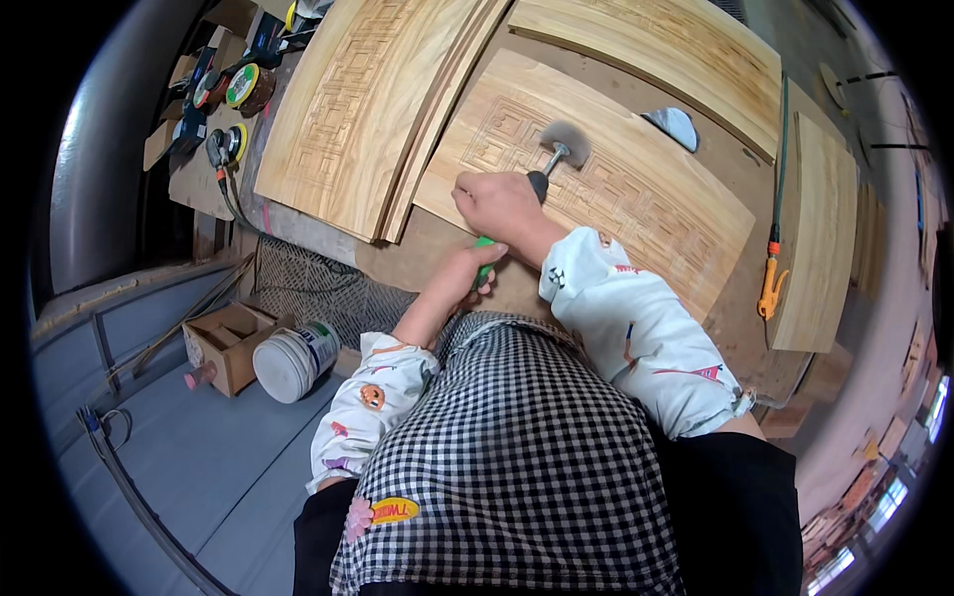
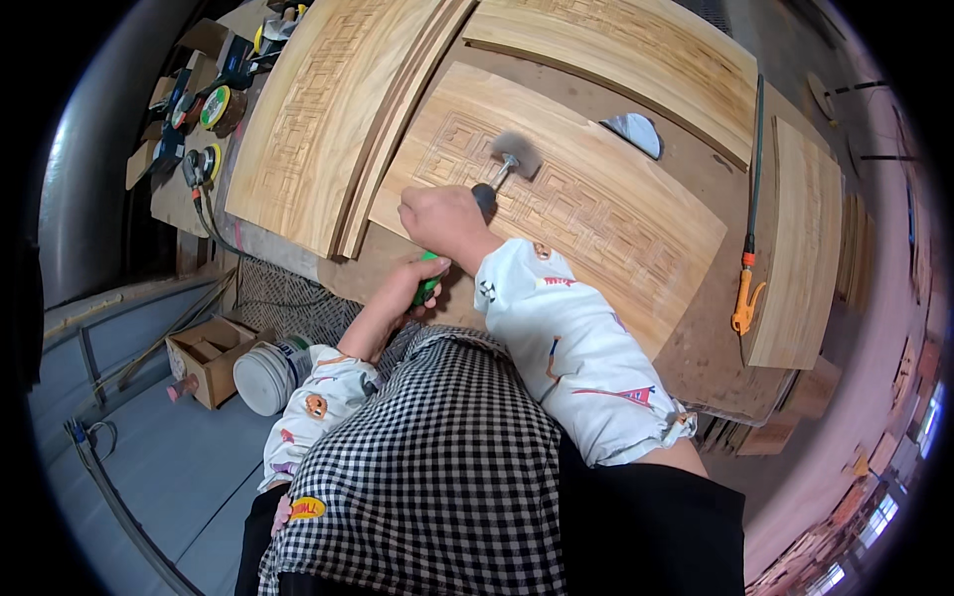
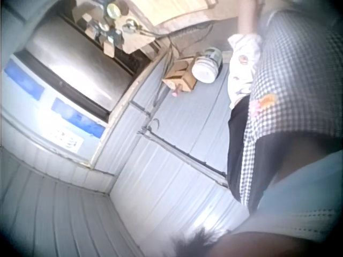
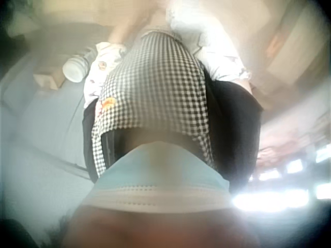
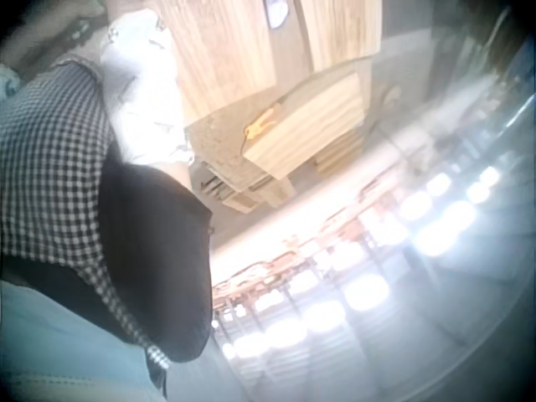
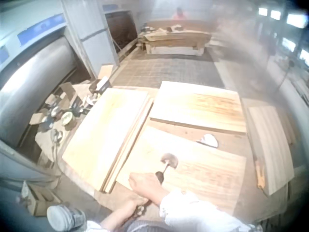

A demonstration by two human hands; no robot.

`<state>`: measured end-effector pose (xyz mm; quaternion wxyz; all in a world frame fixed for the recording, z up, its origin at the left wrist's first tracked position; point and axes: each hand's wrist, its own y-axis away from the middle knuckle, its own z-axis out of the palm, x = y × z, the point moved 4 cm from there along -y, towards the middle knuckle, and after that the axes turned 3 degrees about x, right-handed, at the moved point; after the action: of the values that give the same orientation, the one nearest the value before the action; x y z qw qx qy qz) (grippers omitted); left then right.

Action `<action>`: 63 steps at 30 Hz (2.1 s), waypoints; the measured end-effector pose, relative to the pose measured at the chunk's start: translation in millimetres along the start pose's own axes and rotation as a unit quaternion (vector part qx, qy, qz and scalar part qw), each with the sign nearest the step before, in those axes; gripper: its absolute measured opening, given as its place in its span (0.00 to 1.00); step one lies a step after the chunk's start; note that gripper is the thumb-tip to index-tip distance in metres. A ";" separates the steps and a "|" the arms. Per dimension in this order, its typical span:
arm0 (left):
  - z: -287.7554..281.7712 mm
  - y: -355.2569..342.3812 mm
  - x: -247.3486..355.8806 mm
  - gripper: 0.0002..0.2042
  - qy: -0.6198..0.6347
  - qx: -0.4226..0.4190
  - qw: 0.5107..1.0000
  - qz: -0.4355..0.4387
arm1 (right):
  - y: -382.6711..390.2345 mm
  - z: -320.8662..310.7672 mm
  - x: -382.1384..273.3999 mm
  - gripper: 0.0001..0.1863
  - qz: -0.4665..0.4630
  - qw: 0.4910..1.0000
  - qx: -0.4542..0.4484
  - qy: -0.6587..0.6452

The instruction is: The person carves a geometric pattern into a wooden panel using a rotary carving tool and a sanding block. They repeatedly brush away wood dust and smooth the carved surfaces by hand.

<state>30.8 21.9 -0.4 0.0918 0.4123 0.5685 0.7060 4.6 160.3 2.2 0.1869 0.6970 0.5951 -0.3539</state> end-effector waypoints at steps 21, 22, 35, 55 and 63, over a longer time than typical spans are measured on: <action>-22.3 26.4 -43.0 0.12 0.099 0.056 0.992 0.049 | 13.9 34.9 -38.5 0.07 -0.107 0.992 0.029 -0.058; -20.2 32.3 -39.6 0.13 0.105 0.077 0.991 0.039 | 7.6 35.8 -41.0 0.07 -0.138 0.987 0.040 -0.065; -59.3 2.1 -13.4 0.14 0.099 0.080 0.991 0.049 | -50.0 54.5 -49.8 0.06 -0.149 0.988 0.010 -0.041; -61.7 13.2 -86.9 0.17 0.102 -0.064 0.991 0.059 | 35.2 65.4 -68.3 0.08 -0.045 0.997 -0.008 0.060; -67.4 13.0 -82.0 0.15 0.210 0.066 0.970 0.099 | -7.3 87.3 -84.5 0.07 -0.160 0.986 -0.036 0.008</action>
<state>41.6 -80.5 -29.0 -0.1274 0.3142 0.5764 0.7435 -29.6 43.5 4.6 0.1485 0.5883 0.7127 -0.3519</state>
